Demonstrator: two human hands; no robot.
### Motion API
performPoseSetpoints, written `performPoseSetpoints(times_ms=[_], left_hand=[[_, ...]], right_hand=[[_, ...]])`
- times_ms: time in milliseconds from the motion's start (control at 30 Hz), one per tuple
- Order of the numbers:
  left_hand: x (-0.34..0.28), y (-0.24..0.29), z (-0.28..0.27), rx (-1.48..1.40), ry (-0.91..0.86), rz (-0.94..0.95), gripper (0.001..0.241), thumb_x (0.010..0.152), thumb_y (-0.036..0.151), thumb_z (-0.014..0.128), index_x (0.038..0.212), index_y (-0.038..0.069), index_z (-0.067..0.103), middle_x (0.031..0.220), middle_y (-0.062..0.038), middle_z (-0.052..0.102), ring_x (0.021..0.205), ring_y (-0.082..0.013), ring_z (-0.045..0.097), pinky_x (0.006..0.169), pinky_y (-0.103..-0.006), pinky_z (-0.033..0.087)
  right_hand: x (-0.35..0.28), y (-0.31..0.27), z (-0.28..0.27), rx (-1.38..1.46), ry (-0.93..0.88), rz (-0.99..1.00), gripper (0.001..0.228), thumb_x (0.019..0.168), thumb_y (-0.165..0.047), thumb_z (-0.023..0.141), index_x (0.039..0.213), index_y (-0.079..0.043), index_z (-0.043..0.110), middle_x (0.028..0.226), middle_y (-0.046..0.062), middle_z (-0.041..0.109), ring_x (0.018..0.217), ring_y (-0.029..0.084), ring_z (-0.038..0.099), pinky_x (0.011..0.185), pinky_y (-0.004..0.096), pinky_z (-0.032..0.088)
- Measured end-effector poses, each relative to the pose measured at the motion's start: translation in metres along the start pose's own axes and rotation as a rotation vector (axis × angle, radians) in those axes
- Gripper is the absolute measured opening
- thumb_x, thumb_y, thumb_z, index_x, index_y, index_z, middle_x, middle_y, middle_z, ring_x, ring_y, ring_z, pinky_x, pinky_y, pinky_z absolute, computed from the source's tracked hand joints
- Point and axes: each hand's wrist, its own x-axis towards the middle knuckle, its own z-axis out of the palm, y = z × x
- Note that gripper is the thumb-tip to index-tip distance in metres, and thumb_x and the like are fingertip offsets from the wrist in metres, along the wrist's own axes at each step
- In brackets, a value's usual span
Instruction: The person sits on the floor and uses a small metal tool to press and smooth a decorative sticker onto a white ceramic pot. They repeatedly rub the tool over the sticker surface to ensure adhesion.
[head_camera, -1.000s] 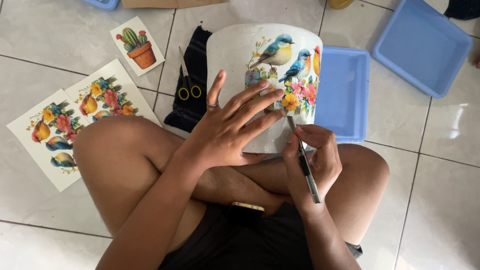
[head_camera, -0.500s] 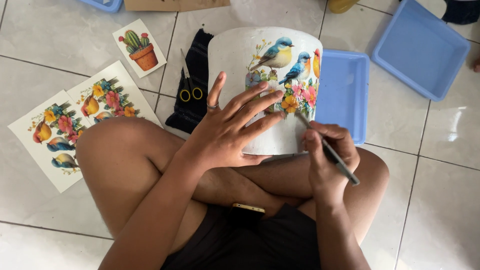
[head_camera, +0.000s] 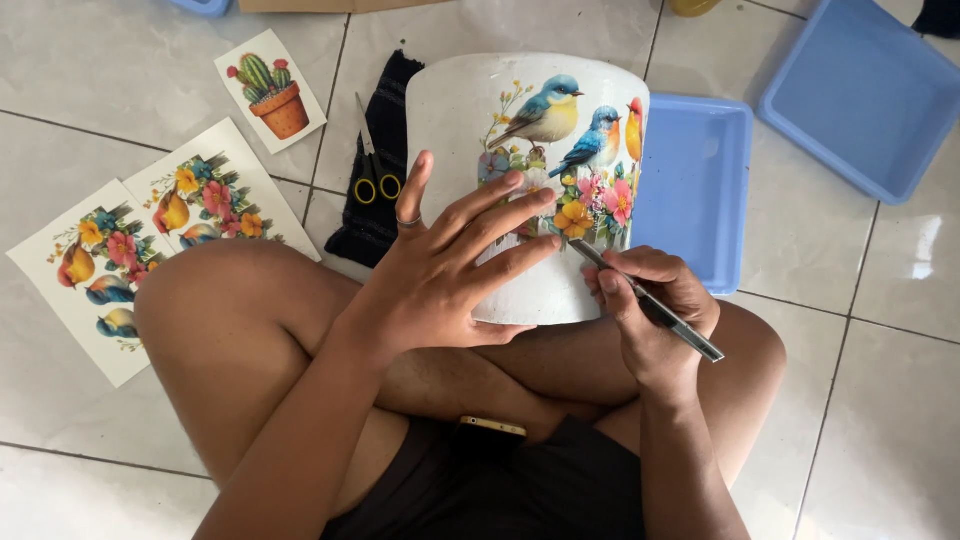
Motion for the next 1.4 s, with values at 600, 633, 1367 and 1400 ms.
performPoseSetpoints(times_ms=[600,633,1367,1400], left_hand=[[-0.002,-0.001,-0.001,0.003,0.005,-0.013,0.087,0.082,0.065,0.089,0.143,0.022,0.044,0.153,-0.006,0.039,0.143,-0.0249,0.034,0.110,-0.0708,0.009],[-0.003,-0.001,-0.002,0.004,0.009,-0.015,0.085,0.083,0.066,0.087,0.143,0.022,0.045,0.153,-0.007,0.040,0.143,-0.0253,0.035,0.110,-0.0703,0.008],[-0.002,0.000,-0.004,-0.007,0.008,-0.016,0.081,0.082,0.062,0.087,0.140,0.018,0.049,0.153,-0.007,0.039,0.143,-0.0251,0.035,0.110,-0.0709,0.010],[-0.002,0.000,-0.004,-0.006,0.009,-0.016,0.082,0.082,0.062,0.087,0.140,0.019,0.049,0.152,-0.006,0.039,0.143,-0.0248,0.035,0.109,-0.0714,0.010]], right_hand=[[0.003,-0.004,-0.001,-0.016,-0.088,-0.092,0.008,0.091,0.000,0.065,0.098,-0.001,0.061,0.089,0.014,0.063,0.082,0.022,0.067,0.071,0.025,0.059],[0.003,-0.004,-0.001,-0.002,-0.094,-0.084,0.008,0.092,0.000,0.065,0.098,-0.001,0.061,0.090,0.015,0.063,0.080,0.022,0.066,0.070,0.026,0.059],[-0.003,-0.009,0.009,-0.019,0.029,0.040,0.012,0.093,-0.006,0.065,0.102,0.001,0.061,0.089,0.015,0.065,0.080,0.023,0.072,0.074,0.025,0.062],[-0.003,-0.009,0.010,-0.014,0.038,0.050,0.012,0.093,-0.006,0.065,0.102,0.002,0.061,0.090,0.015,0.065,0.081,0.024,0.072,0.074,0.025,0.062]])
